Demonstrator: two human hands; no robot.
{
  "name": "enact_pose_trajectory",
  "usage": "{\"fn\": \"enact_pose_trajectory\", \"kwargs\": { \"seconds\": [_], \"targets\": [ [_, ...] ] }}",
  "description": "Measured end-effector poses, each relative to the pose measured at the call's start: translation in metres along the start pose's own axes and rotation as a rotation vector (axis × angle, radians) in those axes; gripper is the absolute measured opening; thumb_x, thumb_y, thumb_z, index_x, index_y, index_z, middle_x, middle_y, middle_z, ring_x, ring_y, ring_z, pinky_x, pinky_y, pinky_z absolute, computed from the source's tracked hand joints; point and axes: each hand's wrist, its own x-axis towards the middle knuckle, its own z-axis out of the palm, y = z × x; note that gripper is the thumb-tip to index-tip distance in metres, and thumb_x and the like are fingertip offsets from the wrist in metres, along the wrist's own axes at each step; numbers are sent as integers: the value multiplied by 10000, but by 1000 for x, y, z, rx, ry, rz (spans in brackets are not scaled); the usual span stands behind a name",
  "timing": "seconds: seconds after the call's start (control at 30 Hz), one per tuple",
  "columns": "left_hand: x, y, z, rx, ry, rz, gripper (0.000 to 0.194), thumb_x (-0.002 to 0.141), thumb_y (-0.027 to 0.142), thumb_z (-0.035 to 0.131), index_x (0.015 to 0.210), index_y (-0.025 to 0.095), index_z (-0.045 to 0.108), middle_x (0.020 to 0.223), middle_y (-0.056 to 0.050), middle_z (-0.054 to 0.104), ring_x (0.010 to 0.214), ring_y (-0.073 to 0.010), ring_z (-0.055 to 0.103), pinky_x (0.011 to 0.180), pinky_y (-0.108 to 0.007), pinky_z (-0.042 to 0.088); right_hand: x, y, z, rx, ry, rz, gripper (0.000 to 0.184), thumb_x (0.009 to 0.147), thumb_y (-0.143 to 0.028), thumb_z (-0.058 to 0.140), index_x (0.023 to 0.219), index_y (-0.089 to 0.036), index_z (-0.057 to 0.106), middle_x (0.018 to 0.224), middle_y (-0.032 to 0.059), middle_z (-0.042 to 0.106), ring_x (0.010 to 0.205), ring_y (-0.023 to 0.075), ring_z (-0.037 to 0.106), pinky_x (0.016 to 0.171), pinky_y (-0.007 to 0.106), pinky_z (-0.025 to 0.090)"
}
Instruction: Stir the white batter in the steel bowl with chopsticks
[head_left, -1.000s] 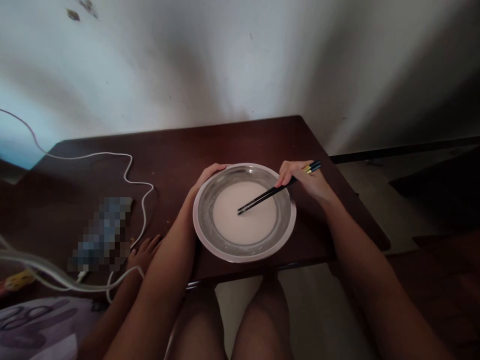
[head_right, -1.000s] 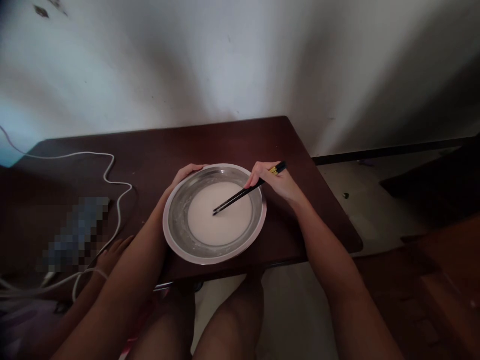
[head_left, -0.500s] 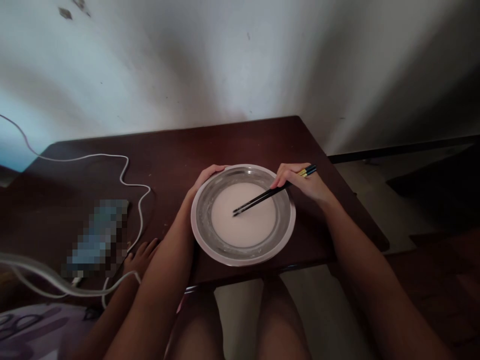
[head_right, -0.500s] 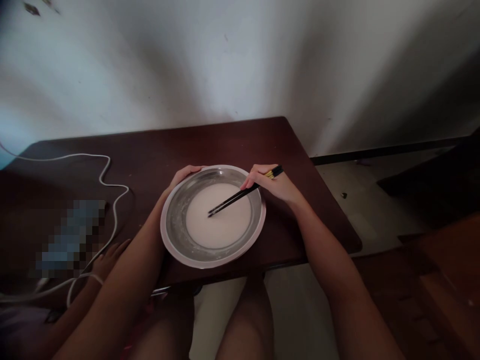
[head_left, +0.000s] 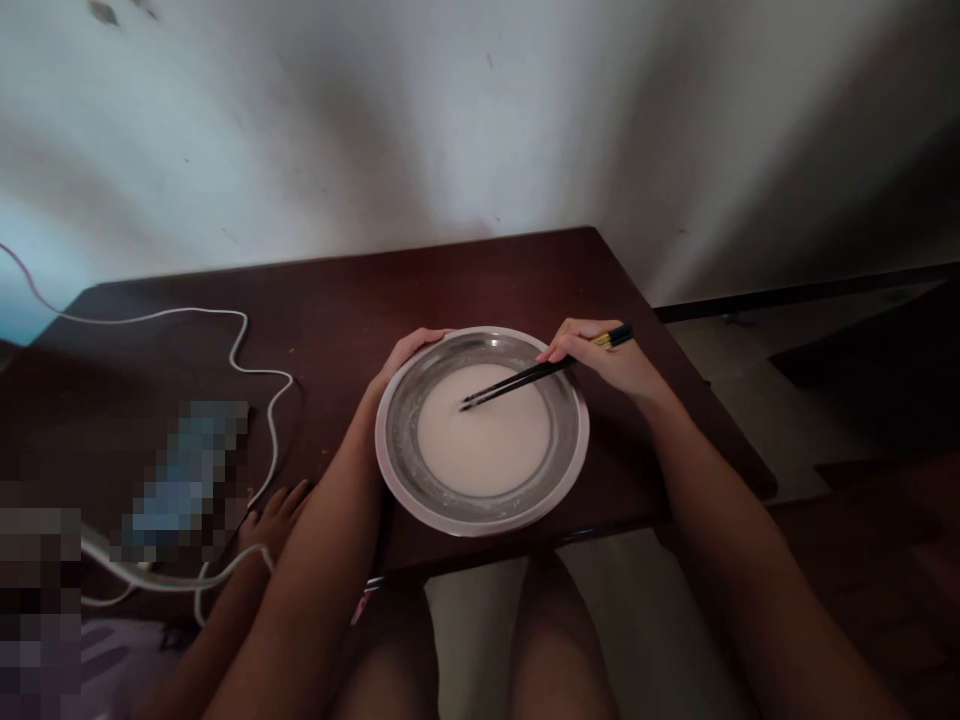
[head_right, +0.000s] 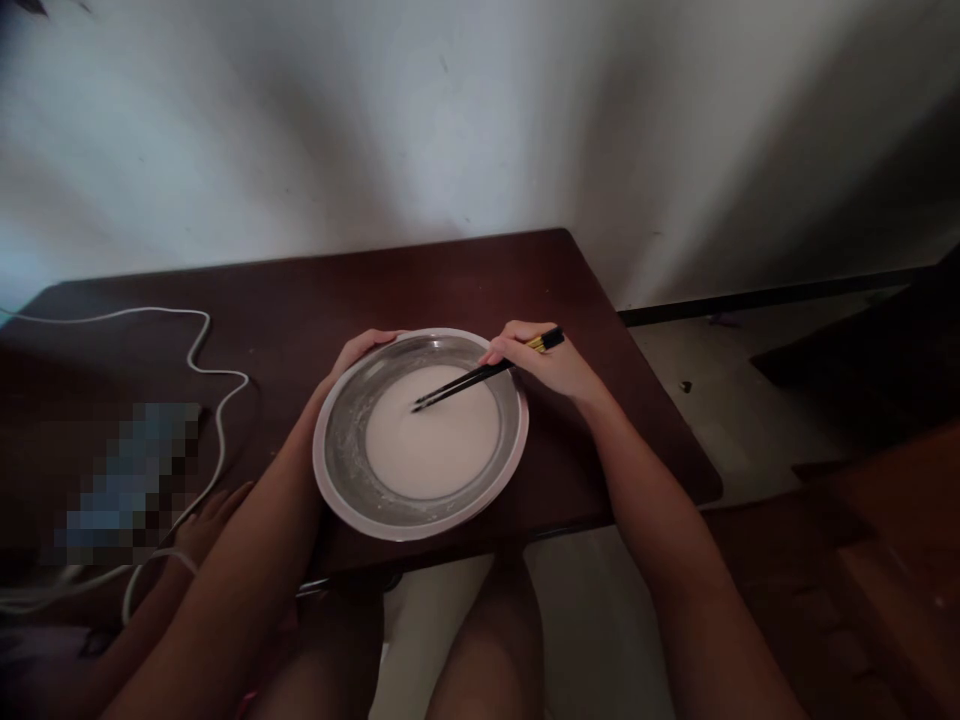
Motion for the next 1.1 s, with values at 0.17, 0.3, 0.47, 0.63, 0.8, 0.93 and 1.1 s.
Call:
{"fn": "enact_pose_trajectory", "kwargs": {
  "seconds": [0.17, 0.3, 0.47, 0.63, 0.8, 0.93, 1.1],
  "targets": [
    [-1, 0, 3, 8, 28, -22, 401, 838, 354, 600, 1176, 251, 789, 911, -51, 816, 1091, -340, 733, 970, -384, 561, -1, 0, -8, 60, 140, -32, 520, 876, -659, 749, 548, -255, 737, 627, 34, 736, 649, 192, 696, 705, 358, 572],
    [-3, 1, 4, 10, 25, -24, 351, 824, 362, 620, 1096, 241, 806, 925, -57, 820, 1089, -343, 728, 972, -375, 561, -3, 1, -3, 24, -43, -12, 409, 907, -551, 758, 633, -248, 787, 718, 37, 771, 706, 187, 708, 734, 349, 566],
    [-2, 1, 3, -9, 7, -22, 327, 814, 362, 637, 1070, 252, 809, 903, -46, 816, 1077, -340, 725, 975, -380, 559, -1, 3, -7, -21, 49, -38, 374, 895, -557, 777, 672, -258, 799, 746, 27, 765, 749, 188, 719, 775, 352, 566],
    [-1, -1, 1, -8, 7, -16, 380, 814, 358, 644, 1145, 255, 799, 909, -53, 812, 1098, -350, 723, 985, -393, 557, -2, 1, -10, 82, 50, -22, 468, 911, -580, 757, 577, -252, 757, 635, 17, 721, 640, 171, 687, 699, 335, 549],
    [0, -2, 1, -2, 4, 4, 359, 820, 365, 637, 1112, 244, 808, 912, -56, 817, 1106, -361, 726, 990, -403, 566, -1, 4, -5, -14, -55, -24, 359, 908, -547, 771, 710, -251, 823, 779, 34, 796, 756, 182, 726, 757, 331, 563],
    [2, -4, 0, 33, 28, 33, 347, 800, 386, 660, 1076, 244, 813, 855, -56, 814, 1042, -359, 752, 938, -402, 598, 0, 3, -11, 24, 108, -68, 437, 897, -587, 771, 616, -252, 780, 681, 19, 749, 697, 176, 710, 725, 327, 559],
    [2, -5, 3, 54, 59, 64, 374, 781, 438, 681, 1079, 256, 817, 840, -66, 819, 937, -370, 777, 852, -436, 637, -3, 2, -10, 44, -8, -45, 423, 923, -542, 757, 622, -246, 790, 677, 22, 763, 680, 171, 704, 704, 315, 554]
  ]
}}
